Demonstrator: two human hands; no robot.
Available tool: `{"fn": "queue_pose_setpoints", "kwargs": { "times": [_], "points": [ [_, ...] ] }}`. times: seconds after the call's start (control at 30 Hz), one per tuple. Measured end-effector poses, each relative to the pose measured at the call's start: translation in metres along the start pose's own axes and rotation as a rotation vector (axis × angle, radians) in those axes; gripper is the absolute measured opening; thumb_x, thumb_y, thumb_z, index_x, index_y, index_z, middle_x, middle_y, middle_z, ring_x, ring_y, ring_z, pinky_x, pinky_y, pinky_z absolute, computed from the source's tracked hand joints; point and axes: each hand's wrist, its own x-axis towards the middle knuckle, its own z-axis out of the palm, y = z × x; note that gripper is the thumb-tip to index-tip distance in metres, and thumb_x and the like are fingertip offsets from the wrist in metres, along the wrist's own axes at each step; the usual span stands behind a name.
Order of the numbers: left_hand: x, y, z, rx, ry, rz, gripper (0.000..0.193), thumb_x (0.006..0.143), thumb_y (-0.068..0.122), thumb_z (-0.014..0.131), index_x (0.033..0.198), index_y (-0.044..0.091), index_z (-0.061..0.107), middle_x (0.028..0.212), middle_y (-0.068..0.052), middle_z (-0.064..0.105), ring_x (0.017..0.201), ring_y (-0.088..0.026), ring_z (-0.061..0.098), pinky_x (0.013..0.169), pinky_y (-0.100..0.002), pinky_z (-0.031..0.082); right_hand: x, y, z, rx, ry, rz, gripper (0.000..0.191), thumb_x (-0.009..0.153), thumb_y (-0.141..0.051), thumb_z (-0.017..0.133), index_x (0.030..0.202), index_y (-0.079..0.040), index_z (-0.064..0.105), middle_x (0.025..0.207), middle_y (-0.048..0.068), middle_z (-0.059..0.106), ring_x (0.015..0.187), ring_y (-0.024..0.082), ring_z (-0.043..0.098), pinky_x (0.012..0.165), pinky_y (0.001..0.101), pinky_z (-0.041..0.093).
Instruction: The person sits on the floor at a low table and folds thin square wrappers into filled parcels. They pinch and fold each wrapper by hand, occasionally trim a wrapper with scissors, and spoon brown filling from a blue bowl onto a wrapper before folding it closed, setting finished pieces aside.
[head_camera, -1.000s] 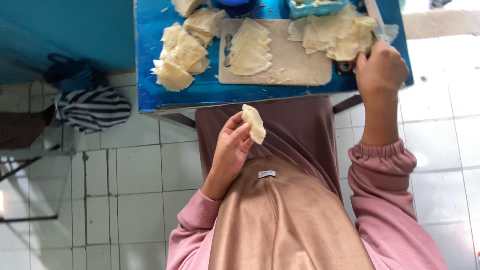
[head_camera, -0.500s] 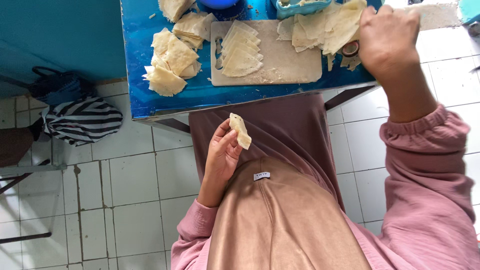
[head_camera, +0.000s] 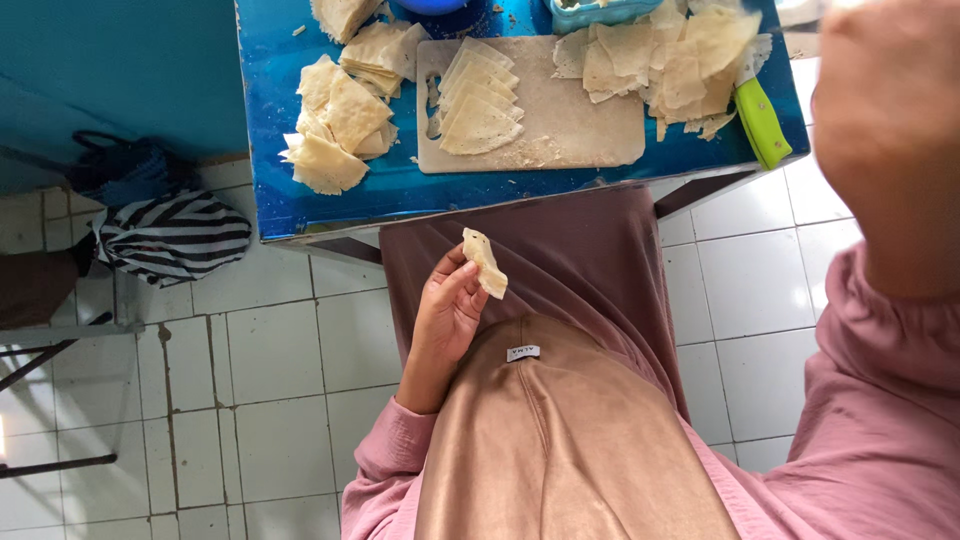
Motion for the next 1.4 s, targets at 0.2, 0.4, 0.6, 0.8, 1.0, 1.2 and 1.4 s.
{"fn": "queue_pose_setpoints", "kwargs": {
  "times": [0.2, 0.4, 0.6, 0.8, 1.0, 1.2, 1.4],
  "points": [
    [0.003, -0.007, 0.008, 0.024, -0.026, -0.024, 0.025, 0.102, 0.001, 0.064, 0.127, 0.0, 0.061, 0.112, -0.011, 0.072, 0.096, -0.017, 0.074, 0.081, -0.025, 0.061, -0.05, -0.019, 0.013, 0.298, 0.13, 0.029, 0.019, 0.101, 0.005, 0.068, 0.119, -0.004, 0.067, 0.112, 0.012, 0.064, 0.101, 0.03, 0.059, 0.09, 0.0404, 0.047],
    [0.008, -0.004, 0.015, 0.038, -0.12, -0.035, 0.027, 0.1, 0.003, 0.063, 0.127, 0.001, 0.062, 0.113, -0.009, 0.072, 0.101, -0.017, 0.073, 0.087, -0.03, 0.061, -0.07, -0.028, 0.13, 0.535, 0.153, 0.047, 0.019, 0.105, 0.011, 0.068, 0.116, -0.004, 0.067, 0.112, 0.01, 0.062, 0.103, 0.03, 0.057, 0.092, 0.0396, 0.046],
    [0.01, -0.003, 0.02, 0.078, -0.202, -0.016, 0.025, 0.103, 0.002, 0.063, 0.128, 0.002, 0.063, 0.115, -0.008, 0.071, 0.102, -0.016, 0.072, 0.09, -0.031, 0.06, -0.074, -0.019, 0.187, 0.53, 0.074, 0.07, 0.01, 0.11, 0.003, 0.066, 0.117, -0.003, 0.066, 0.115, 0.01, 0.062, 0.108, 0.03, 0.058, 0.098, 0.0403, 0.048],
    [0.012, -0.011, 0.029, 0.095, -0.126, 0.036, 0.025, 0.101, 0.003, 0.063, 0.126, 0.002, 0.062, 0.115, -0.007, 0.071, 0.103, -0.015, 0.072, 0.091, -0.03, 0.06, -0.07, -0.05, 0.166, 0.334, -0.012, 0.124, 0.066, 0.097, -0.048, 0.08, 0.131, 0.006, 0.064, 0.116, 0.02, 0.063, 0.107, 0.037, 0.058, 0.088, 0.0487, 0.048],
    [0.009, -0.004, 0.037, 0.122, -0.086, 0.188, 0.023, 0.105, 0.002, 0.062, 0.127, -0.001, 0.062, 0.115, -0.008, 0.07, 0.101, -0.014, 0.071, 0.09, -0.029, 0.06, -0.069, -0.059, 0.161, 0.379, -0.094, 0.153, 0.044, 0.097, -0.019, 0.074, 0.134, 0.003, 0.063, 0.111, 0.016, 0.063, 0.105, 0.032, 0.06, 0.094, 0.0451, 0.049],
    [0.006, 0.004, 0.049, 0.117, -0.089, 0.288, 0.023, 0.102, -0.002, 0.062, 0.125, 0.001, 0.062, 0.113, -0.009, 0.071, 0.101, -0.016, 0.072, 0.088, -0.03, 0.061, -0.08, -0.048, 0.14, 0.719, -0.097, 0.203, 0.033, 0.094, -0.003, 0.077, 0.126, 0.0, 0.068, 0.097, 0.013, 0.065, 0.087, 0.025, 0.064, 0.08, 0.036, 0.052],
    [-0.003, -0.004, 0.055, 0.156, -0.095, 0.364, 0.022, 0.101, -0.004, 0.065, 0.122, 0.002, 0.062, 0.112, -0.01, 0.071, 0.101, -0.017, 0.073, 0.09, -0.034, 0.062, -0.112, -0.096, 0.105, 1.465, -0.259, 0.205, 0.044, 0.084, 0.012, 0.069, 0.125, -0.002, 0.067, 0.099, 0.003, 0.069, 0.074, 0.003, 0.065, 0.061, 0.0217, 0.054]
  ]
}}
